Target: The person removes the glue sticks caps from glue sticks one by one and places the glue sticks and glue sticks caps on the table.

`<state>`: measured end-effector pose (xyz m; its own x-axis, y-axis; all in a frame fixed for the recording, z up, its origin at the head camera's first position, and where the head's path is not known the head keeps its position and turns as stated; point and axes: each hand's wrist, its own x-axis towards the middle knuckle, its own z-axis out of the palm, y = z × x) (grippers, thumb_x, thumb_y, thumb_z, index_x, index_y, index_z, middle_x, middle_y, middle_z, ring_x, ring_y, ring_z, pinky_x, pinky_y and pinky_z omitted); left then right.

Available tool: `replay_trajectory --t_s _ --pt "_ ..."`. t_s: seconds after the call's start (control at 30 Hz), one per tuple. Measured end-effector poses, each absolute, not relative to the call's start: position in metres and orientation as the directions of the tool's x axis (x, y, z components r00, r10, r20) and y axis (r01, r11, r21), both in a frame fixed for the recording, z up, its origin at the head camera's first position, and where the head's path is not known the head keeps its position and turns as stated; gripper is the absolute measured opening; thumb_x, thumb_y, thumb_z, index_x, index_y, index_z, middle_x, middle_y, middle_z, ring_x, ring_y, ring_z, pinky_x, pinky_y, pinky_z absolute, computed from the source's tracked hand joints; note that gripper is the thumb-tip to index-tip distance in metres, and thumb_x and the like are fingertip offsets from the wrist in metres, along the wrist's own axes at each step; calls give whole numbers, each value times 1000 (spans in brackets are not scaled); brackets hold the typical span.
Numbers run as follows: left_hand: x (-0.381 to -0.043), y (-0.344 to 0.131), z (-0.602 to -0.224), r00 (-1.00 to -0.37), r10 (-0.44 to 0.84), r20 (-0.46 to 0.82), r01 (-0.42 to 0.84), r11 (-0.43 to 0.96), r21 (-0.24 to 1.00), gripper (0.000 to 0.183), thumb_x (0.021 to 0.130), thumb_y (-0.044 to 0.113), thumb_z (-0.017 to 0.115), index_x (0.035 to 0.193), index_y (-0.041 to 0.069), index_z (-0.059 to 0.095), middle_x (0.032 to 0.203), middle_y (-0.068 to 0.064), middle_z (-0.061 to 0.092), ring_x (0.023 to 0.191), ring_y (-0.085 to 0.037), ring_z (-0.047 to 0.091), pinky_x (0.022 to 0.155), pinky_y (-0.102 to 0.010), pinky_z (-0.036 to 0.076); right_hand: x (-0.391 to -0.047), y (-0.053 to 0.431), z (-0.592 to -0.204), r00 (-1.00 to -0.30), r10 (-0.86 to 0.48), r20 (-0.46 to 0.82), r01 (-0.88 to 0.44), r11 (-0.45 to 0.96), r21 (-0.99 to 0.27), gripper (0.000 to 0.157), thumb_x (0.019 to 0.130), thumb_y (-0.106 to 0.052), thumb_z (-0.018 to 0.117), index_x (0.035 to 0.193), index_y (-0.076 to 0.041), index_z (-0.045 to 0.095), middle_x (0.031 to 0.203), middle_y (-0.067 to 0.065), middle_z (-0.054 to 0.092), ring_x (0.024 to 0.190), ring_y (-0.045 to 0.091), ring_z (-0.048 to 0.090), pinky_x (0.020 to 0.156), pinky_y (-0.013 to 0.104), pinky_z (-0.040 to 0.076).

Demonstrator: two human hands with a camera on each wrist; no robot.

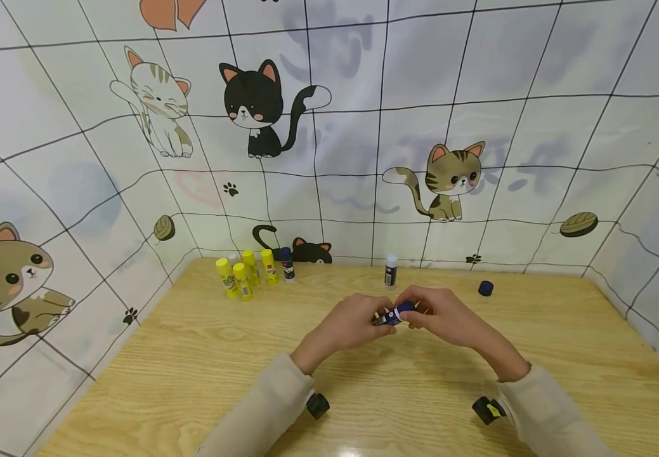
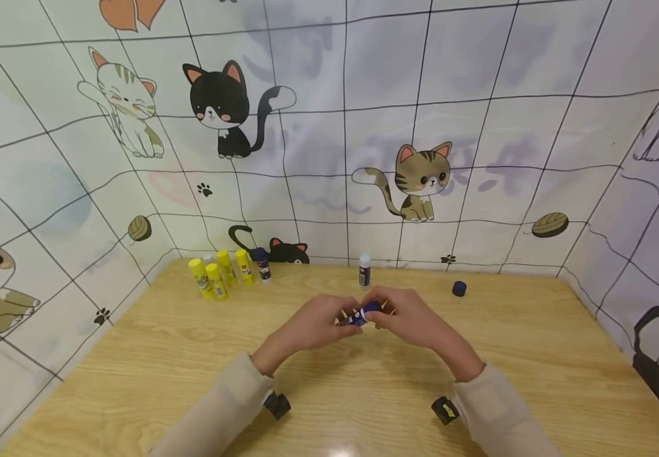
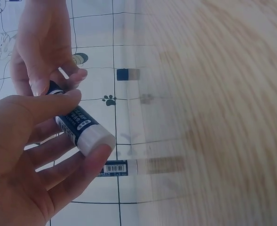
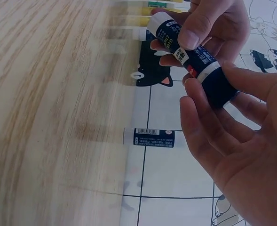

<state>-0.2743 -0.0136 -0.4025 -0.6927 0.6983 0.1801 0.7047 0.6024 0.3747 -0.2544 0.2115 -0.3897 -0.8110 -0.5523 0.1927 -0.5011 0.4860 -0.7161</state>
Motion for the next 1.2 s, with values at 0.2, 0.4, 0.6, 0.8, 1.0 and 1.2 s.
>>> replay_trajectory --t_s 0.2,0.4,0.6,0.8,1.0,1.2 --pt "-277 -15 -405 -691 704 165 699 592 400 32 89 39 67 115 21 64 99 10 68 82 3 60 68 -16 47 -256 212 -392 -813 -551 187 -498 492 -714 19 97 -25 58 113 -15 63 104 3 67 80 22 67 69 32 55" --pt "-278 -15 -407 -695 703 151 686 586 431 31 88 37 69 114 21 64 98 10 68 78 4 58 65 -15 46 -256 212 -395 -813 -550 192 -501 491 -713 17 97 -24 58 111 -16 64 100 3 67 77 21 66 67 34 55" --pt "-279 -15 -407 -689 707 162 692 574 438 31 88 35 69 115 21 64 99 9 69 77 4 58 65 -15 46 -256 214 -393 -818 -540 200 -502 499 -707 15 96 -23 59 109 -19 65 103 0 67 78 18 66 65 29 54" --pt "-281 -15 -409 -687 708 166 693 568 444 30 88 36 69 114 21 64 99 9 69 76 4 58 64 -15 45 -257 217 -392 -817 -544 189 -504 517 -692 17 96 -27 60 110 -19 65 105 0 68 80 18 67 67 32 55" --pt "-282 -14 -410 -693 701 168 688 573 445 31 88 34 69 116 21 65 101 9 70 76 3 57 65 -16 45 -258 219 -392 -820 -540 190 -507 532 -678 17 96 -27 59 111 -20 64 103 -1 68 80 18 67 66 30 54" --pt "-283 -14 -409 -694 696 184 693 578 431 29 87 35 70 113 22 66 99 11 71 74 3 57 65 -16 44 -258 220 -390 -825 -531 191 -502 536 -679 16 96 -27 60 110 -21 65 104 -1 68 78 14 66 65 29 53"
